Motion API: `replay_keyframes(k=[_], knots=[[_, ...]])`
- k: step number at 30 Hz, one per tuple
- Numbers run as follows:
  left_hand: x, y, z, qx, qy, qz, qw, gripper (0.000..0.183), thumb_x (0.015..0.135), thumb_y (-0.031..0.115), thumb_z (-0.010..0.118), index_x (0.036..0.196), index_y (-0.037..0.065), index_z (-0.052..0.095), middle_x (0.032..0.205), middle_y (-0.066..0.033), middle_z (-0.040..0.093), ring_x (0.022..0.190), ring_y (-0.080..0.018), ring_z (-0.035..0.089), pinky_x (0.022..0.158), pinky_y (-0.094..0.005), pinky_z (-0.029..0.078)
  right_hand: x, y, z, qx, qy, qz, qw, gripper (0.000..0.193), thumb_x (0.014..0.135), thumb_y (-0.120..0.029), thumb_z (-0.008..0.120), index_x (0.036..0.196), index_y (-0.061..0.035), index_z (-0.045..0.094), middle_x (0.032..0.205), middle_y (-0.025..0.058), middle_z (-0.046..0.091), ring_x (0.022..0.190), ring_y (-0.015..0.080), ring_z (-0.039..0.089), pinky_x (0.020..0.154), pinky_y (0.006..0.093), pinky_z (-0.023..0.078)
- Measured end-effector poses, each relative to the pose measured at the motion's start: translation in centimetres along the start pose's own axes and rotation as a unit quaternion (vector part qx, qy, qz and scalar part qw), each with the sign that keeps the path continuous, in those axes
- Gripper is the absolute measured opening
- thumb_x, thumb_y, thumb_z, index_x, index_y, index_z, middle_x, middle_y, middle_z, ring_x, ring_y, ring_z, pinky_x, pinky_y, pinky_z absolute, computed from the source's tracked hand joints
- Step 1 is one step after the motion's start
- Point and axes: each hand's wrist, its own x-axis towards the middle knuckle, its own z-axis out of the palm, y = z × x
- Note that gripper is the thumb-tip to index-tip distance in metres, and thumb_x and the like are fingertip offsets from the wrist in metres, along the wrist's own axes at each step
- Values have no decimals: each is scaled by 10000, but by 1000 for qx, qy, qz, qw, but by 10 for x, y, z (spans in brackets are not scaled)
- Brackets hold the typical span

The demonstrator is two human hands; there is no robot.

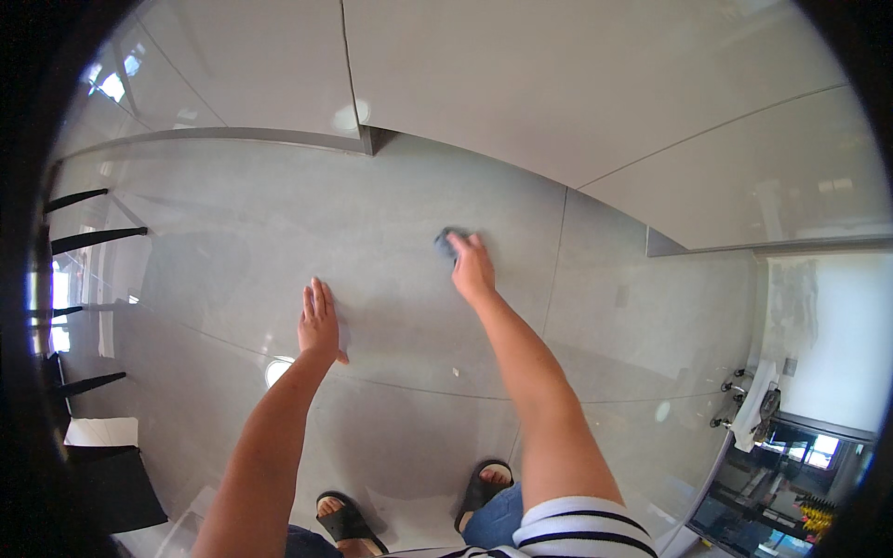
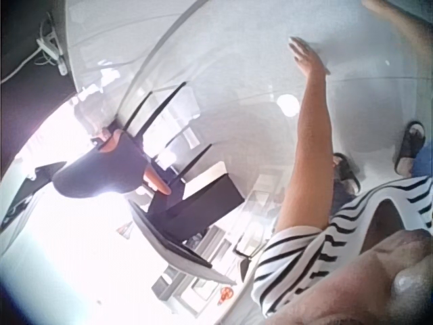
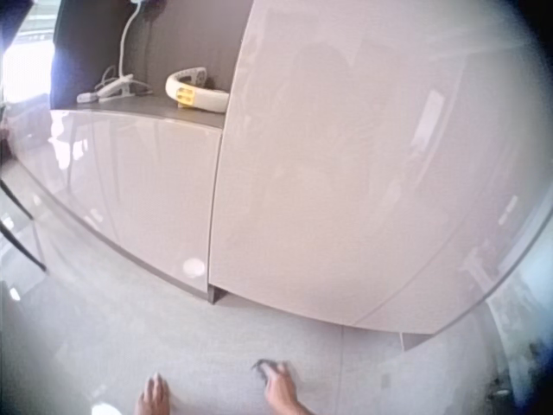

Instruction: The person rinses a cloth in a bucket of water and then uses it to wipe the tiled floor by hand.

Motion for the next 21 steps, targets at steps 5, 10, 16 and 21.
replay_keyframes(k=[5,10,16,21], knots=[[8,27,-9,2,5,25,1000,1584,418,455,990,1566,16,-9,1651,-155,0,1520,-305,142,1107,-314,388,39,-10,20,9,85,-3,996,463,822,76,511,1209,-119,675,1128,187,572,1056,398,559,918,463,479],[2,2,5,7,-16,6,1000,1609,405,471,987,1566,16,-29,1650,-165,-11,1521,-308,135,1110,-316,387,-66,-40,49,63,-159,-165,971,516,801,94,501,1208,-161,689,1121,169,562,1036,361,567,925,448,478],[1,1,9,39,-11,-10,999,1629,391,495,985,1564,9,-37,1651,-164,-20,1520,-313,138,1097,-312,400,-8,32,-26,57,55,-19,997,513,819,102,519,1268,-117,637,1107,160,586,1026,352,591,887,432,503],[12,32,-9,37,-2,22,999,1639,384,508,983,1563,9,-41,1651,-164,-24,1519,-314,137,1104,-300,395,26,17,11,18,100,-49,994,540,769,92,500,1221,-144,677,1032,188,582,943,378,580,831,428,492]])
